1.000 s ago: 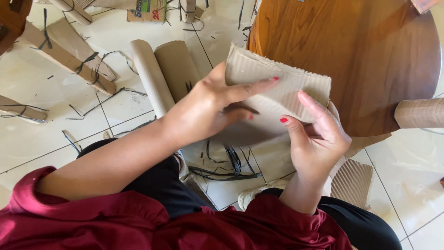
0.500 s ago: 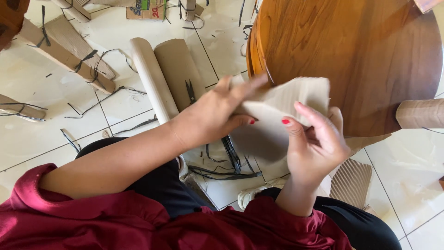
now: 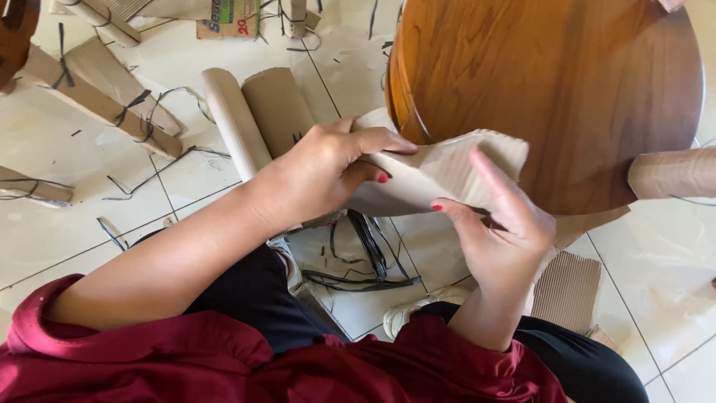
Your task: Wrapping wooden chair legs with cardboard and securing them with plastic ties for protection
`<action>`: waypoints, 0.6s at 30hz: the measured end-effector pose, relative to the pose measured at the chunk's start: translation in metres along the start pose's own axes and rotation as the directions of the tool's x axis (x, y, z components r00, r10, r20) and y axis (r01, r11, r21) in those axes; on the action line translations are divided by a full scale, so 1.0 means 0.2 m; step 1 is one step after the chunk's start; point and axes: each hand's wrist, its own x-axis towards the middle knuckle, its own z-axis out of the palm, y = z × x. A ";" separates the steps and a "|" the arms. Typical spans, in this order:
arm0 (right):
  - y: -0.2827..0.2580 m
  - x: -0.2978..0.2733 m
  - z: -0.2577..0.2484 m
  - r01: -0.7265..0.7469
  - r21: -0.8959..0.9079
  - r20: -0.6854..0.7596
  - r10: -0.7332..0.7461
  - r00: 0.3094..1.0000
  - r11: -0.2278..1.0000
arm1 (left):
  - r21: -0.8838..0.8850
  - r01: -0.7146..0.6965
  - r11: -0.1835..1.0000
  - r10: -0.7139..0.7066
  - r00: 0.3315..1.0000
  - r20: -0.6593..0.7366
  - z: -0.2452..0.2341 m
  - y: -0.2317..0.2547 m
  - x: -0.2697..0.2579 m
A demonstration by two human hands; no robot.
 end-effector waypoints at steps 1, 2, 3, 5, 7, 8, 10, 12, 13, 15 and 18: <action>-0.01 0.01 0.00 -0.002 -0.003 -0.003 0.002 1.000 1.000 | -0.002 -0.003 1.000 0.003 1.000 0.003 0.00 0.00 0.01; -0.02 0.01 -0.01 0.000 -0.028 0.010 0.001 1.000 1.000 | -0.025 -0.025 0.999 0.025 1.000 0.019 -0.01 0.00 0.02; -0.03 0.02 -0.01 0.002 -0.053 0.024 -0.001 1.000 0.999 | -0.049 -0.046 0.998 0.048 0.998 0.032 -0.01 -0.01 0.02; -0.02 0.00 0.00 -0.027 -0.035 -0.008 0.027 1.000 0.999 | -0.049 -0.028 0.998 0.031 0.998 0.050 -0.01 -0.01 0.03; -0.01 -0.02 0.00 -0.056 -0.014 -0.039 0.056 0.998 0.998 | -0.048 -0.009 0.999 0.012 0.998 0.067 -0.01 0.01 0.04; -0.01 -0.02 0.00 -0.089 0.019 -0.034 0.089 0.995 0.996 | -0.041 -0.004 0.999 0.007 0.998 0.070 -0.01 0.02 0.04; 0.01 -0.02 -0.01 -0.116 0.052 -0.029 0.118 0.993 0.992 | -0.031 -0.003 1.000 0.006 0.998 0.069 -0.02 0.04 0.06; 0.03 -0.03 -0.02 -0.164 0.076 0.050 0.160 0.986 0.984 | 0.239 0.040 0.970 -0.092 0.973 0.210 -0.02 0.05 0.07; 0.01 -0.02 -0.02 -0.163 0.076 0.051 0.159 0.986 0.984 | 0.239 0.041 0.970 -0.093 0.974 0.209 0.00 0.05 0.05; -0.02 -0.01 -0.02 -0.131 0.073 0.146 0.120 0.982 0.989 | 0.376 -0.069 0.924 0.016 0.990 0.140 0.06 0.05 0.02; 0.02 -0.04 0.01 -0.190 0.172 0.096 0.175 0.980 0.967 | 0.366 -0.192 0.910 0.152 0.979 0.137 0.11 0.01 0.02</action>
